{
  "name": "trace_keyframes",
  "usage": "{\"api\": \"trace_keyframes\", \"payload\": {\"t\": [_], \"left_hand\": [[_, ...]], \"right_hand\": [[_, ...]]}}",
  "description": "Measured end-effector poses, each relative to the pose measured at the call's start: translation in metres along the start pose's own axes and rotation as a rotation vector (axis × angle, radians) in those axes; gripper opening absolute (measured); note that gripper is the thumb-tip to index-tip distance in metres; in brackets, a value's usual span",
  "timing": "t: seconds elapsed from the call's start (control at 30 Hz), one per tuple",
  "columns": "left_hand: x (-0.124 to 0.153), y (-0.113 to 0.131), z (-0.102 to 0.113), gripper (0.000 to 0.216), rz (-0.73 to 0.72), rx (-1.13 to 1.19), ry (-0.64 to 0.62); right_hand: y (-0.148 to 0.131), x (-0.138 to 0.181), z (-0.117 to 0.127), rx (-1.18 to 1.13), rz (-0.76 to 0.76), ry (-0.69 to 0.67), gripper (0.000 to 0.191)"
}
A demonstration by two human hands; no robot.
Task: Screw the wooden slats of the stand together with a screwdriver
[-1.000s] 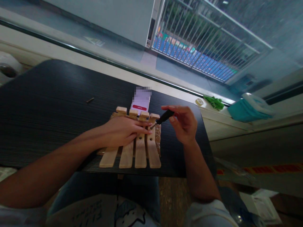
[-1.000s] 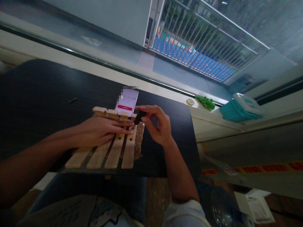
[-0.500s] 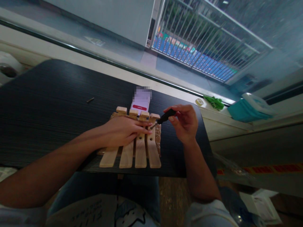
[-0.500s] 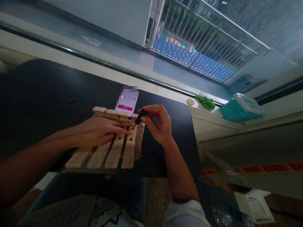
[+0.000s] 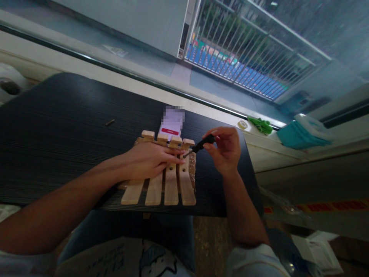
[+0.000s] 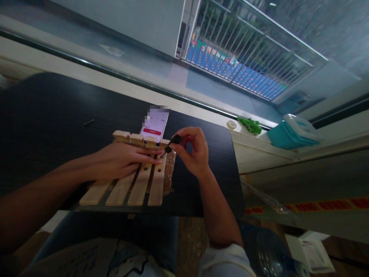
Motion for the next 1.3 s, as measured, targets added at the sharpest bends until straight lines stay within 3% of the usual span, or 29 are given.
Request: {"api": "trace_keyframes", "payload": {"t": [1.1, 1.3], "left_hand": [[0.0003, 0.0004, 0.0010, 0.048, -0.015, 0.014, 0.003], [0.0000, 0.0008, 0.0012, 0.049, -0.003, 0.013, -0.017]], "right_hand": [[0.0006, -0.0008, 0.0008, 0.039, 0.110, 0.013, 0.022], [0.0014, 0.0018, 0.0025, 0.029, 0.064, -0.062, 0.021]]}}
Point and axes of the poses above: each hand's wrist, its own x-axis away from the middle knuckle, its own z-axis out of the back of the hand, y = z × x, the point moved 3 cm from there along -x, towards the middle knuckle, and after that the axes turned 11 degrees about -x, right-handed, at the moved point
